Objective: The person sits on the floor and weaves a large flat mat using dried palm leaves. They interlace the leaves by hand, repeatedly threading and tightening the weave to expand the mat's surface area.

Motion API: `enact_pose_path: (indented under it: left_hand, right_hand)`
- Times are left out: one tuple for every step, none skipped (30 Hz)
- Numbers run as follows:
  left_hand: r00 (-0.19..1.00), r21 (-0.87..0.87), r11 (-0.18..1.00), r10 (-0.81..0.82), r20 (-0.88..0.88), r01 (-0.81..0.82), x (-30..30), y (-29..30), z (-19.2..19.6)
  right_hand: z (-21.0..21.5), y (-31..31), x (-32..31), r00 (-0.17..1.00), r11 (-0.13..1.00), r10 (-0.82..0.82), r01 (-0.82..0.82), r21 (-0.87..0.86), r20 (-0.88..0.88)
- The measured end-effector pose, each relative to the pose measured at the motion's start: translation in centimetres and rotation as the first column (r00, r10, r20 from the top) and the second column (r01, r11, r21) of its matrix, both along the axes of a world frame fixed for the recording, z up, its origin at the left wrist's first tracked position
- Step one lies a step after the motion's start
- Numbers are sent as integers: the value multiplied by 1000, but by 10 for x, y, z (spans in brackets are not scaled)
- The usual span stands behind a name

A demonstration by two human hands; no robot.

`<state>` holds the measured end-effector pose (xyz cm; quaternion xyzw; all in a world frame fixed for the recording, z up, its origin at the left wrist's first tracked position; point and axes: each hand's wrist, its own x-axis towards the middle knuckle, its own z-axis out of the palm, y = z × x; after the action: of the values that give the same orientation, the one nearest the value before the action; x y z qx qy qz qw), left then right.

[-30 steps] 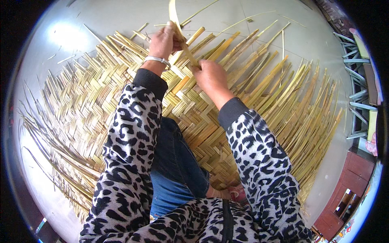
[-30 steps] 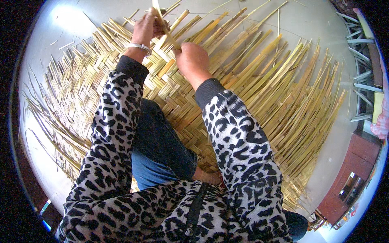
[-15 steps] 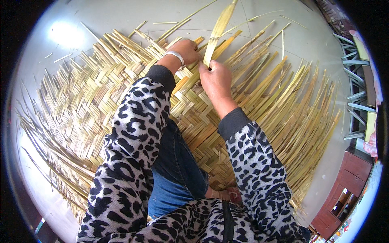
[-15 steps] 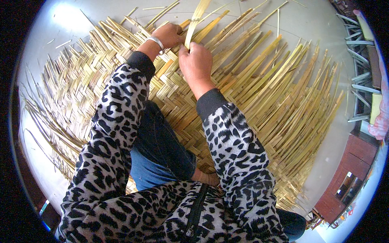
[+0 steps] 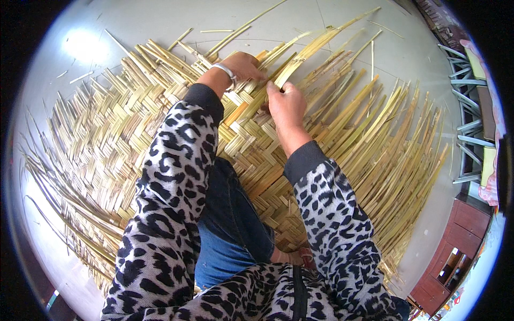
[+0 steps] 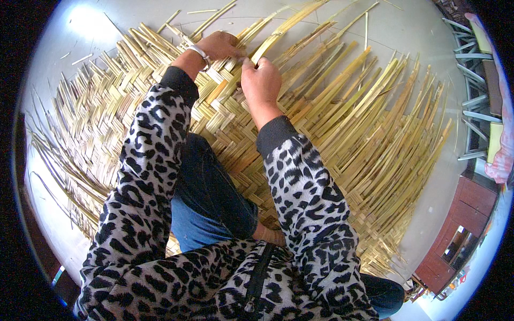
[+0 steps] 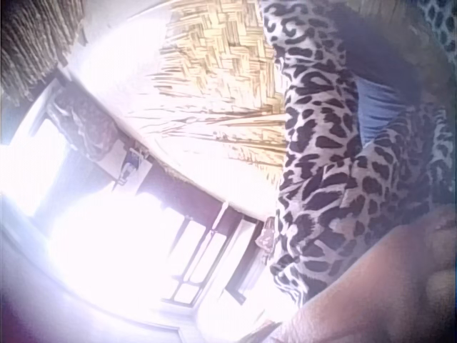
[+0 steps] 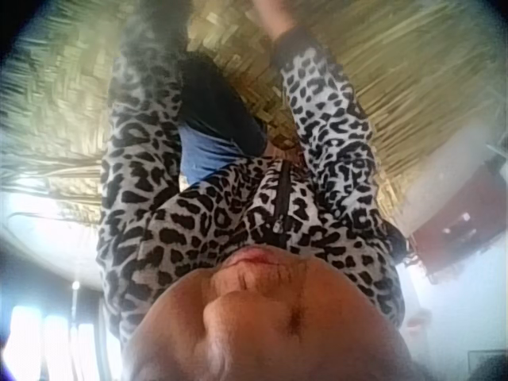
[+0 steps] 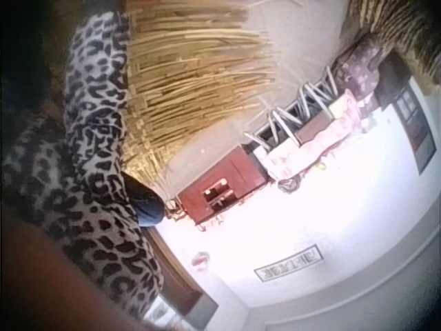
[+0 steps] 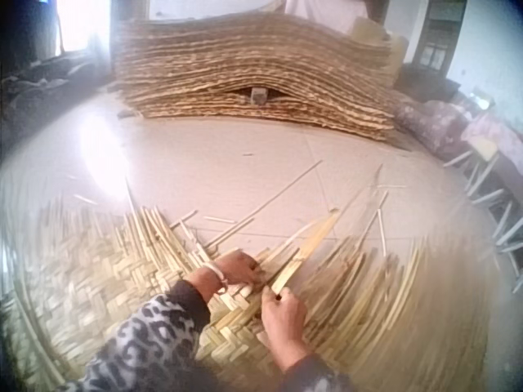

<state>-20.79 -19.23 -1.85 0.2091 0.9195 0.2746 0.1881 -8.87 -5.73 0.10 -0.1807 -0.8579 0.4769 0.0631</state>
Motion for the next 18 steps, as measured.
enact_pose_path:
  left_hand:
    - [1000,33,999,23,-7,-23,3,-3,3]
    - [998,107,994,40,-47,-34,8,-5,5]
    - [993,186,980,56,107,-76,10,-8,9]
    - [964,256,958,60,261,-129,11,-13,13]
    - [912,315,929,50,407,-192,13,-15,15]
    - [897,391,890,44,440,-235,17,-16,16]
    - [883,419,870,41,467,-262,19,-18,16]
    - [870,445,848,37,492,-288,20,-18,15]
    - [855,471,824,31,518,-315,21,-19,13]
    - [824,592,691,11,566,-416,22,-21,10]
    - [793,679,529,-20,610,-509,22,-22,6]
    - [763,731,346,-63,643,-588,22,-24,2]
    - [727,719,247,-75,683,-650,21,-28,-2]
    - [690,695,146,-92,718,-704,18,-33,-5]
    - [643,649,43,-102,759,-759,15,-38,-7]
    - [630,632,-26,-107,769,-775,11,-43,-8]
    - [649,645,-74,-97,754,-761,9,-47,-9]
    - [649,639,-126,-66,758,-759,7,-50,-9]
  right_hand:
    - [-3,0,-5,1000,1000,7,-7,9,25]
    - [-6,-1,-9,999,1000,15,-15,19,50]
    - [-8,-2,-12,997,999,22,-24,28,75]
    - [-9,-4,-12,991,988,61,-76,132,118]
    - [-10,-7,-13,982,964,96,-133,232,164]
    - [-11,-9,-12,972,923,139,-197,332,191]
    - [-11,-10,-10,967,921,149,-212,327,208]
    - [-12,-10,-8,964,916,173,-233,327,204]
    - [-13,-11,-7,961,909,199,-254,331,191]
    - [-15,-11,-6,969,906,201,-238,349,141]
    - [-17,-11,-5,968,910,204,-242,335,145]
    - [-19,-10,-5,967,915,206,-244,322,147]
    - [-21,-9,-5,967,919,209,-246,309,148]
    - [-24,-8,-5,972,928,199,-227,295,123]
    - [-27,-8,-5,977,937,189,-209,280,98]
    - [-29,-7,-4,981,945,172,-190,266,91]
    - [-32,-6,-4,983,951,171,-183,248,68]
    - [-35,-5,-3,984,957,166,-176,231,63]
